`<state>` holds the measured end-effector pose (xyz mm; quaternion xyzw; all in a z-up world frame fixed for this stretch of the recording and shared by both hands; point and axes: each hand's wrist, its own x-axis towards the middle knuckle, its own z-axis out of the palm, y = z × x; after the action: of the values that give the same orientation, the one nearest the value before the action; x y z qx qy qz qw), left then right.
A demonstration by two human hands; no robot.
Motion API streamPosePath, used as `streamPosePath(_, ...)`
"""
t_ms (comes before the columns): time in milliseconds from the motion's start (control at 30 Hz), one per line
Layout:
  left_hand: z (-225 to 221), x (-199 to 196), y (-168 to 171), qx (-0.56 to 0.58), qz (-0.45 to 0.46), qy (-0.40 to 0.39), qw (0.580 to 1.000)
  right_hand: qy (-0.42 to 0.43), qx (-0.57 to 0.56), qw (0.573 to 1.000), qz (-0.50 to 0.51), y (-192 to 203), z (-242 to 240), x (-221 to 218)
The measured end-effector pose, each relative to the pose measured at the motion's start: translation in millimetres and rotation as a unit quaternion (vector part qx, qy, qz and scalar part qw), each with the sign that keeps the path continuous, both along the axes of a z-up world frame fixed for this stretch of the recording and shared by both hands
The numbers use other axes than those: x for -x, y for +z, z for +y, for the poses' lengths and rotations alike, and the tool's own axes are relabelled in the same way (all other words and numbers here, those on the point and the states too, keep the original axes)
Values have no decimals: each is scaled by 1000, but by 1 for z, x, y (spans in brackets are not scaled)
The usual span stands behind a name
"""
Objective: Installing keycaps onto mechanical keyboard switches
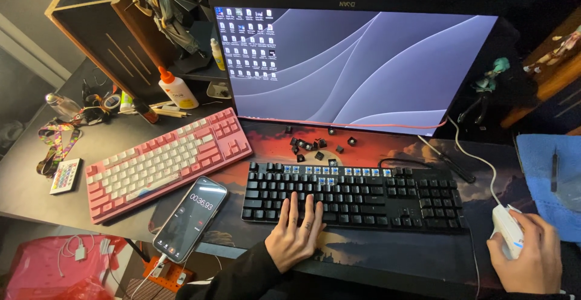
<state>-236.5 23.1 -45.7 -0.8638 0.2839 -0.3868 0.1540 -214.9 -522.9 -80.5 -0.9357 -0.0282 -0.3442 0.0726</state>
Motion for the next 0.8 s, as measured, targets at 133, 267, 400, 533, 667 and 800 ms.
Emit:
streamPosePath(133, 0, 0, 11, -10, -5, -10, 1000, 26, -7, 1000, -6, -1, -4, -2)
streamPosePath(267, -2, 0, 8, -20, -6, -6, 1000, -8, 4, 1000, 10, 0, 1, -2)
streamPosePath(400, -3, 1, 3, -19, -5, -5, 1000, -49, 23, 998, 43, 9, 7, 2)
streamPosePath(533, -3, 0, 5, 14, -19, -24, 999, 29, -16, 999, -17, -2, -2, -1)
streamPosePath(667, -2, 0, -2, 24, 10, -19, 999, -17, 13, 1000, 10, 5, 5, 0)
streamPosePath(800, 6, -1, -11, 51, 20, -29, 998, -48, 15, 998, 34, 11, 11, 2)
